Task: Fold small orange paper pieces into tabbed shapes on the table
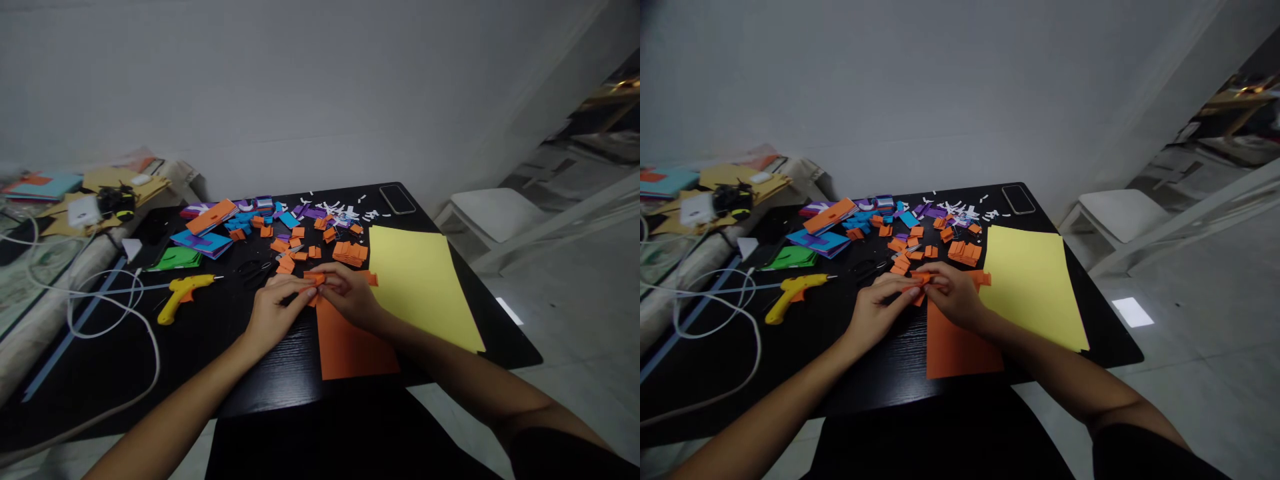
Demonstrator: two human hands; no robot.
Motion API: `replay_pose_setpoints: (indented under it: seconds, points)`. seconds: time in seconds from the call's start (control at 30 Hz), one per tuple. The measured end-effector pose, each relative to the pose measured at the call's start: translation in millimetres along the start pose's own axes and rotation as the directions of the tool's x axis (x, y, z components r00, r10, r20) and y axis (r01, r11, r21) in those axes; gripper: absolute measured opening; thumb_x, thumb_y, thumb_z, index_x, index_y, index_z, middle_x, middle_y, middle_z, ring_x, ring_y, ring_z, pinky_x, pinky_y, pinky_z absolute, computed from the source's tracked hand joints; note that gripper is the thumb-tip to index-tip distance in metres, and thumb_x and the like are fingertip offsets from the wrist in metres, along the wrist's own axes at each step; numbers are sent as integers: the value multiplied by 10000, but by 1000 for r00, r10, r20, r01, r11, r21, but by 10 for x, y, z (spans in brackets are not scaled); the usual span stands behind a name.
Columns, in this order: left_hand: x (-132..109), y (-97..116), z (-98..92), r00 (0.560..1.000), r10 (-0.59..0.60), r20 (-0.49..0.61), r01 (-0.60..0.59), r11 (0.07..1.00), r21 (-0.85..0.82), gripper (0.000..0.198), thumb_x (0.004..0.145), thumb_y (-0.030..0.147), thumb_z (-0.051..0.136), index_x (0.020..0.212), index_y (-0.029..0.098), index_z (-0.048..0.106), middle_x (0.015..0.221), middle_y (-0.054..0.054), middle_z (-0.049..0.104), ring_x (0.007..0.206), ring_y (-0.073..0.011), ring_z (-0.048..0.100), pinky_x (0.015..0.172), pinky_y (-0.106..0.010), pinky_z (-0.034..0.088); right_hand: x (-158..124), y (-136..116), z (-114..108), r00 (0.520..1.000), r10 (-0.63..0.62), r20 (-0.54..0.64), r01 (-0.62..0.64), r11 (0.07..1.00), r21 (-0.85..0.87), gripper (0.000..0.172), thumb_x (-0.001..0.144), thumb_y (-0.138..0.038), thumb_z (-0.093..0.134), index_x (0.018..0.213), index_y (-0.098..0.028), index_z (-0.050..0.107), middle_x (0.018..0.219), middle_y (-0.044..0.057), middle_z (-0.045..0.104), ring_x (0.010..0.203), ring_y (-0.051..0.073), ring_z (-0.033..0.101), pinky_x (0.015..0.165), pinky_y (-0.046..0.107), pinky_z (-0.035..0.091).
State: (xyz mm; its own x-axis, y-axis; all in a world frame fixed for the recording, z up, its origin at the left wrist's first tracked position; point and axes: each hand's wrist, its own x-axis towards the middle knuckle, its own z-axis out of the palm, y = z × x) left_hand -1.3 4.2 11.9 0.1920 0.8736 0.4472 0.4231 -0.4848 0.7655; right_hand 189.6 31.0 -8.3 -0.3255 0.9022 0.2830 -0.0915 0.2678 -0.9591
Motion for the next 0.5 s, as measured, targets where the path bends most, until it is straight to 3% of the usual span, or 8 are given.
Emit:
replay_pose_setpoints:
  seconds: [0.17,0.5]
  points:
    - [6,9,-7,1000,2,14,-2,1000,15,129,944,292,686,1000,266,799,1025,-28,805,952,-210,719,904,-382,514,-6,25,6,996,-87,-1,87,991,-100,145,896,-280,670,1028,-225,692,1117,75,699,1002,193,726,868,338,640]
    - [35,-25,-29,997,-57,-52,58,998,20,160,932,339,679,875,205,745,1058,-73,716,1017,-212,672,929,-359,530,-7,14,23,992,115,-45,-115,993,-12,244,817,-370,771,967,-222,648,907,39,742,827,201,760,799,357,647]
